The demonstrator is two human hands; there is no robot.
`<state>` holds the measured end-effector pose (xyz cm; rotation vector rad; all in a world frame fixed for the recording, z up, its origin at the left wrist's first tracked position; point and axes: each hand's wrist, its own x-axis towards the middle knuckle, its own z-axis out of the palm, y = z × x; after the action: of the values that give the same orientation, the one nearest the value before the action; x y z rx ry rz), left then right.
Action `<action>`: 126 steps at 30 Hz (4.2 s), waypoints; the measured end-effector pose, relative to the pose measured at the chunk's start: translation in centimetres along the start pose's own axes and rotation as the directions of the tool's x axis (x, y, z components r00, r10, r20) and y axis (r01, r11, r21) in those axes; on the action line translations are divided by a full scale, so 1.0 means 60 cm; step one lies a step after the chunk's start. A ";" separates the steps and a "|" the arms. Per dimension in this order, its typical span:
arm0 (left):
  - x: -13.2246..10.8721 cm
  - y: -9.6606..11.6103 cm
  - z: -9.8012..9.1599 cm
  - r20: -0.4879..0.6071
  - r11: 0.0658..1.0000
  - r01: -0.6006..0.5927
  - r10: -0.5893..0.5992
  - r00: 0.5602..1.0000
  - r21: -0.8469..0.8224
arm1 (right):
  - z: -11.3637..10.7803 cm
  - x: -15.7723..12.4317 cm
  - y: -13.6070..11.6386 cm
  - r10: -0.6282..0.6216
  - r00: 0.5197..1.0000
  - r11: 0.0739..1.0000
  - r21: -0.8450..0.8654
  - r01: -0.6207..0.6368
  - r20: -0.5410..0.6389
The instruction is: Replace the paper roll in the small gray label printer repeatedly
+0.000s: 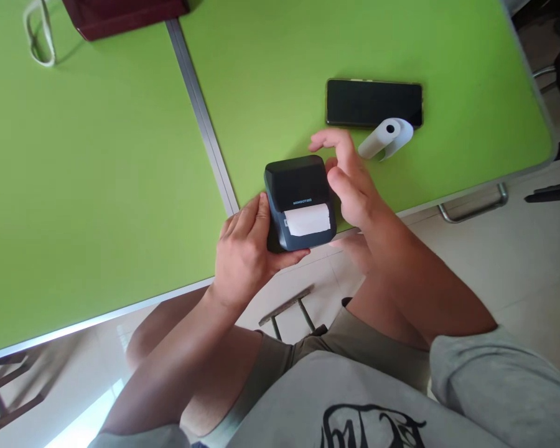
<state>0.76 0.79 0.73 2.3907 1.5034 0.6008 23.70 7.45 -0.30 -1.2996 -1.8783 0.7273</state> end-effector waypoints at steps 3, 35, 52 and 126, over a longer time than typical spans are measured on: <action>0.003 -0.001 -0.003 0.034 1.000 0.022 -0.021 0.999 -0.020 | -0.001 0.002 0.008 -0.051 0.998 0.995 0.092 0.048 0.034; -0.005 -0.004 0.006 -0.123 0.989 -0.105 0.118 0.985 0.108 | -0.039 0.059 -0.118 -0.058 0.963 0.788 -0.580 0.205 0.262; -0.004 -0.004 0.007 -0.131 0.986 -0.107 0.124 0.984 0.128 | -0.094 0.052 -0.104 0.170 0.965 0.944 0.247 -0.218 0.201; -0.005 0.003 0.003 -0.056 0.999 -0.042 0.043 0.998 0.020 | -0.051 0.044 -0.102 -0.125 0.939 0.892 -0.378 0.248 0.320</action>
<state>0.86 0.45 0.58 2.4449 1.4902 0.6716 22.32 8.04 6.88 -1.2842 -2.4600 0.4439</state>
